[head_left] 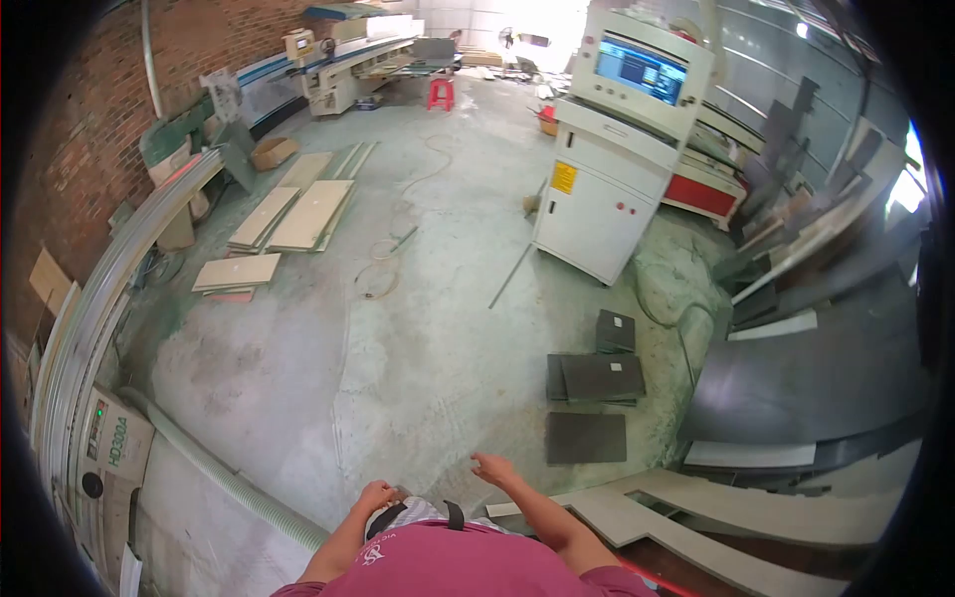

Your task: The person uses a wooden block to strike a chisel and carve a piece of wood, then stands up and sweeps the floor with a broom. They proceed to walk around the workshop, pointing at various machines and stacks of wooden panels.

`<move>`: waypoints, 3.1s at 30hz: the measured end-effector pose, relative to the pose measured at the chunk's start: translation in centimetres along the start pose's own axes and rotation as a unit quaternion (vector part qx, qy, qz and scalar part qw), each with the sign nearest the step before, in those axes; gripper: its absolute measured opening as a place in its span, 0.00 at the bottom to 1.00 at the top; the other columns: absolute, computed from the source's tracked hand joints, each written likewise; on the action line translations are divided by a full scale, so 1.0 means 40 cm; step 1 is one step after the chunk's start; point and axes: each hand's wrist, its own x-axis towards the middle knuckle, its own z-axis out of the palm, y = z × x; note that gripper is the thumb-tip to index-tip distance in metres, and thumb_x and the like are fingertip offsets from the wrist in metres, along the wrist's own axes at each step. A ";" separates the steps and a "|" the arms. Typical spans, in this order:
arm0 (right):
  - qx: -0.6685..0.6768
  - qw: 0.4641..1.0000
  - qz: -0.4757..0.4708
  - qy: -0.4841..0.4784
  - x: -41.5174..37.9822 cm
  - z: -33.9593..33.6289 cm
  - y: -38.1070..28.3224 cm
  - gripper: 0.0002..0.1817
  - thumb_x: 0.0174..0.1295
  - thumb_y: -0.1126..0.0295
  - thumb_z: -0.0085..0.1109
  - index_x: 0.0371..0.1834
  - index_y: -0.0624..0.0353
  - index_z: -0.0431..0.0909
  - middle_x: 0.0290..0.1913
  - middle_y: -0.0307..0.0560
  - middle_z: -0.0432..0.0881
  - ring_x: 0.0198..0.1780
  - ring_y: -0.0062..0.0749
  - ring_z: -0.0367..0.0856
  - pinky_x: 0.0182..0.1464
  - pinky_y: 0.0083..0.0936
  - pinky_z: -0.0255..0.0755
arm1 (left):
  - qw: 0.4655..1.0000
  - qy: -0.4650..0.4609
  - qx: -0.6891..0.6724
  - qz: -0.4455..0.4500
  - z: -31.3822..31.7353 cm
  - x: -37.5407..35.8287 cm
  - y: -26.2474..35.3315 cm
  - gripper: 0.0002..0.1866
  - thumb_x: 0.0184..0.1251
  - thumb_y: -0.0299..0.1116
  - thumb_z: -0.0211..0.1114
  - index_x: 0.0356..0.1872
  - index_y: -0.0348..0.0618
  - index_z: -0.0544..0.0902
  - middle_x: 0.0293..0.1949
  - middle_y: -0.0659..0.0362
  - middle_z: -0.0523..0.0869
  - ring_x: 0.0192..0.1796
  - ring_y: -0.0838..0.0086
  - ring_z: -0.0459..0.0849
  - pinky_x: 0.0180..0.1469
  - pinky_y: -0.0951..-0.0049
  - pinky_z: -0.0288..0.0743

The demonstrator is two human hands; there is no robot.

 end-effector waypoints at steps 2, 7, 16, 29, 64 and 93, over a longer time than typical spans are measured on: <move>-0.016 0.997 -0.062 -0.048 0.082 0.028 -0.062 0.23 0.53 0.56 0.55 0.52 0.51 0.71 0.46 0.50 0.78 0.47 0.45 0.77 0.47 0.39 0.70 | 0.999 0.024 -0.022 -0.039 -0.037 -0.011 -0.080 0.18 0.51 0.46 0.57 0.25 0.39 0.83 0.21 0.56 0.84 0.22 0.71 0.83 0.30 0.73 0.77; -0.014 0.952 0.060 -0.300 0.331 0.008 -0.123 0.20 0.55 0.58 0.56 0.50 0.50 0.72 0.36 0.42 0.81 0.32 0.28 0.80 0.28 0.30 0.73 | 0.977 -0.062 0.002 -0.206 -0.188 0.029 -0.352 0.18 0.52 0.46 0.60 0.20 0.40 0.82 0.21 0.57 0.83 0.23 0.70 0.81 0.30 0.67 0.76; 0.077 0.989 -0.069 -0.102 0.714 -0.222 -0.576 0.17 0.56 0.65 0.55 0.48 0.56 0.71 0.21 0.41 0.75 0.19 0.23 0.73 0.16 0.20 0.63 | 0.947 0.301 0.033 -0.104 -0.789 0.166 -0.216 0.13 0.44 0.36 0.62 0.30 0.40 0.83 0.37 0.47 0.82 0.42 0.55 0.81 0.43 0.57 0.75; -0.083 0.918 -0.330 -0.204 0.882 0.022 -1.120 0.06 0.53 0.69 0.55 0.30 0.57 0.72 0.14 0.38 0.68 0.11 0.21 0.65 0.10 0.19 0.57 | 0.879 0.382 -0.117 -0.259 -0.887 -0.073 -0.203 0.13 0.45 0.28 0.61 0.36 0.40 0.82 0.40 0.51 0.83 0.44 0.60 0.81 0.42 0.62 0.75; -0.346 0.691 -0.540 -0.335 0.922 0.334 -1.237 0.08 0.50 0.66 0.52 0.27 0.58 0.77 0.19 0.46 0.79 0.19 0.33 0.78 0.25 0.28 0.72 | 0.676 0.449 -0.267 -0.520 -0.398 -0.288 -0.208 0.14 0.49 0.32 0.58 0.38 0.42 0.81 0.41 0.50 0.82 0.46 0.57 0.80 0.44 0.60 0.75; -0.261 0.924 -0.259 -0.107 1.285 -0.155 -0.944 0.07 0.55 0.68 0.49 0.34 0.49 0.76 0.36 0.45 0.80 0.43 0.42 0.77 0.45 0.37 0.69 | 0.911 0.245 -0.144 -0.300 -0.802 0.290 -0.225 0.17 0.50 0.44 0.62 0.33 0.41 0.81 0.39 0.49 0.82 0.44 0.58 0.79 0.46 0.60 0.72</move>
